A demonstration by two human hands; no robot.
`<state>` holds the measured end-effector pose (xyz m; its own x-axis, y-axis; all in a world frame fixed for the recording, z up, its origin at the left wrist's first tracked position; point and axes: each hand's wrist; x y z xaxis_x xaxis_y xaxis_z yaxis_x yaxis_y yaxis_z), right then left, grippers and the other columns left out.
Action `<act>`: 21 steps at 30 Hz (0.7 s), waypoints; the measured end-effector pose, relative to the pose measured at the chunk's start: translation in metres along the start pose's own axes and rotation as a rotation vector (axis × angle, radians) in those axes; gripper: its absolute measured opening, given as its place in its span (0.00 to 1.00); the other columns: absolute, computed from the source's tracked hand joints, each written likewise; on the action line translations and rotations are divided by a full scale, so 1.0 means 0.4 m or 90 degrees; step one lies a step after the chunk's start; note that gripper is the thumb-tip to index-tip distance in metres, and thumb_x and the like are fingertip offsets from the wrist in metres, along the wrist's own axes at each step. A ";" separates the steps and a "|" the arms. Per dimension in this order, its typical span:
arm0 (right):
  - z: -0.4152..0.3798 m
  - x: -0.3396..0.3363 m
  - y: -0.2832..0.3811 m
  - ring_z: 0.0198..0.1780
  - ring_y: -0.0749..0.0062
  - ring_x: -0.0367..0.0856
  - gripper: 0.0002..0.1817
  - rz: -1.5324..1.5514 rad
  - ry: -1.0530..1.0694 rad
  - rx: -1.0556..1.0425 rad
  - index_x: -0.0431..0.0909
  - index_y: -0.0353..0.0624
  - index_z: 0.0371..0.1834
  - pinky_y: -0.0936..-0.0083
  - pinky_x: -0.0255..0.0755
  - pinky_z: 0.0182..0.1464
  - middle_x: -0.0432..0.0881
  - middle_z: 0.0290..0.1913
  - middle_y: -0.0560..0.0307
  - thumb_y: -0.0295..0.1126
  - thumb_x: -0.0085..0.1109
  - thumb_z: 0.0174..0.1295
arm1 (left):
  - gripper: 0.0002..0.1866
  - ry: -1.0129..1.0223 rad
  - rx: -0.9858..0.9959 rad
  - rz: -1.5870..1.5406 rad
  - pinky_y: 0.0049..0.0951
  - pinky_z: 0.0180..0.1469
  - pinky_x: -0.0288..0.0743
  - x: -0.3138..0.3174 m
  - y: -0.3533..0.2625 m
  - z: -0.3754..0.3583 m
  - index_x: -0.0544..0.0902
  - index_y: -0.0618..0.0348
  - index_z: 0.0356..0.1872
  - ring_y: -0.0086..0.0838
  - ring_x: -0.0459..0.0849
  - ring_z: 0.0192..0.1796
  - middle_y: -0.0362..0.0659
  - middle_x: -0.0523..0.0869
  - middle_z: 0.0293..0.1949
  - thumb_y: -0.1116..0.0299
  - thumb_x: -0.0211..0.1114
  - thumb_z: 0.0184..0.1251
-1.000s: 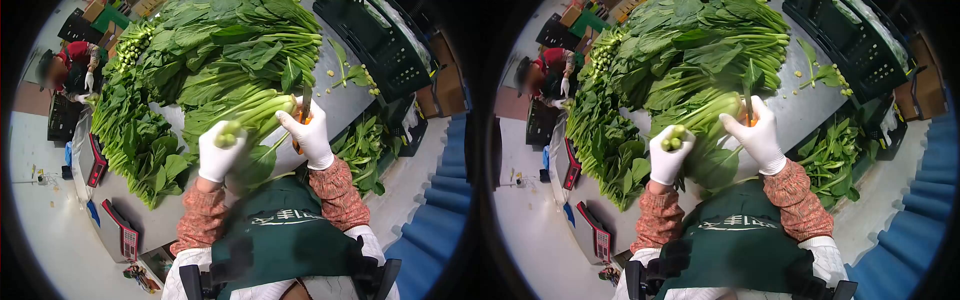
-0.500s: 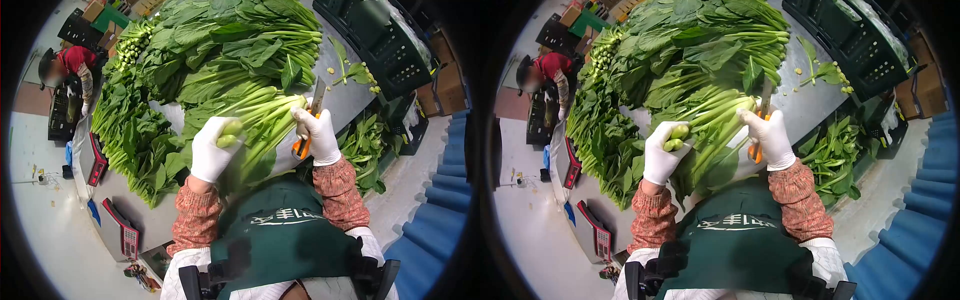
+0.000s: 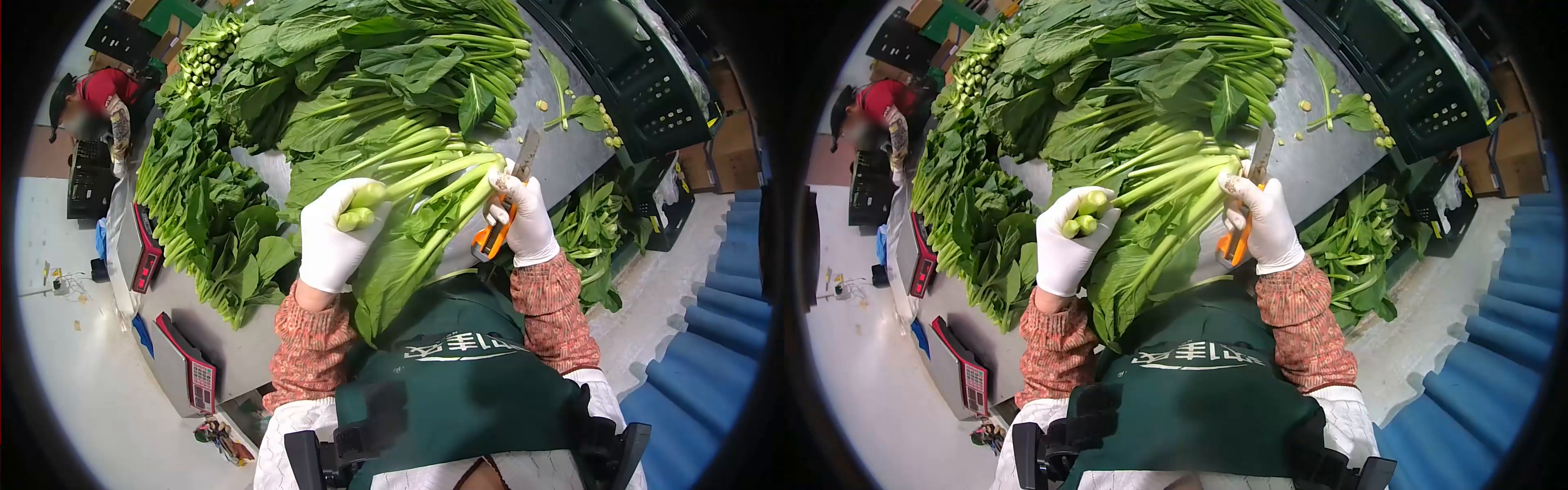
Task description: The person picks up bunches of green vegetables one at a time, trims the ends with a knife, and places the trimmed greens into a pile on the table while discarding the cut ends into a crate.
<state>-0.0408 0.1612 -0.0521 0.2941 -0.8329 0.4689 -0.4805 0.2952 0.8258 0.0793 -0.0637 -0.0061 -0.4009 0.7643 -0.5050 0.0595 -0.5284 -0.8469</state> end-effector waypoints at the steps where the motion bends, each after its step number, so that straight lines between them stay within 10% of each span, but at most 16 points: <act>1: 0.000 -0.003 -0.002 0.17 0.87 0.63 0.11 -0.001 -0.001 -0.007 0.75 0.41 0.43 0.83 0.64 0.23 0.72 0.26 0.69 0.34 0.60 0.62 | 0.11 0.002 -0.004 -0.004 0.21 0.48 0.76 -0.001 0.000 -0.001 0.85 0.63 0.42 0.19 0.84 0.42 0.40 0.89 0.40 0.80 0.72 0.57; 7: -0.024 -0.160 0.052 0.17 0.89 0.63 0.09 -0.044 -0.145 -0.074 0.76 0.43 0.41 0.86 0.62 0.22 0.69 0.22 0.72 0.36 0.59 0.65 | 0.15 -0.256 -0.081 -0.299 0.22 0.43 0.74 -0.103 -0.001 0.008 0.81 0.64 0.52 0.23 0.80 0.34 0.40 0.85 0.37 0.69 0.67 0.67; 11: -0.085 -0.437 0.116 0.20 0.91 0.63 0.12 -0.024 -0.340 -0.099 0.76 0.46 0.44 0.89 0.60 0.23 0.74 0.28 0.73 0.43 0.54 0.70 | 0.17 -0.350 -0.087 -0.808 0.36 0.55 0.73 -0.265 0.144 -0.016 0.77 0.63 0.56 0.31 0.78 0.45 0.42 0.81 0.44 0.69 0.64 0.70; 16: -0.140 -0.762 0.160 0.20 0.92 0.62 0.13 -0.242 -0.416 -0.077 0.78 0.47 0.45 0.89 0.55 0.22 0.69 0.24 0.76 0.44 0.56 0.69 | 0.21 -0.416 -0.136 -0.950 0.40 0.62 0.70 -0.298 0.249 -0.075 0.75 0.67 0.58 0.36 0.77 0.49 0.45 0.81 0.45 0.68 0.64 0.67; 21: -0.082 -0.932 0.095 0.29 0.88 0.70 0.30 -0.552 -0.439 -0.067 0.65 0.32 0.71 0.87 0.62 0.28 0.81 0.42 0.64 0.38 0.59 0.71 | 0.22 -0.324 -0.133 -1.088 0.38 0.62 0.68 -0.253 0.252 -0.072 0.74 0.67 0.58 0.35 0.76 0.48 0.45 0.79 0.44 0.71 0.62 0.64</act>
<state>-0.1415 0.4984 -0.1855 -0.0414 -0.8488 -0.5271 -0.2526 -0.5015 0.8275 0.1522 -0.1839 -0.0452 -0.3464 0.1595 0.9244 -0.5933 0.7260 -0.3476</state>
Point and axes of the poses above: each hand's wrist, its own z-axis towards the middle knuckle, its own x-axis out of the palm, y = z × x
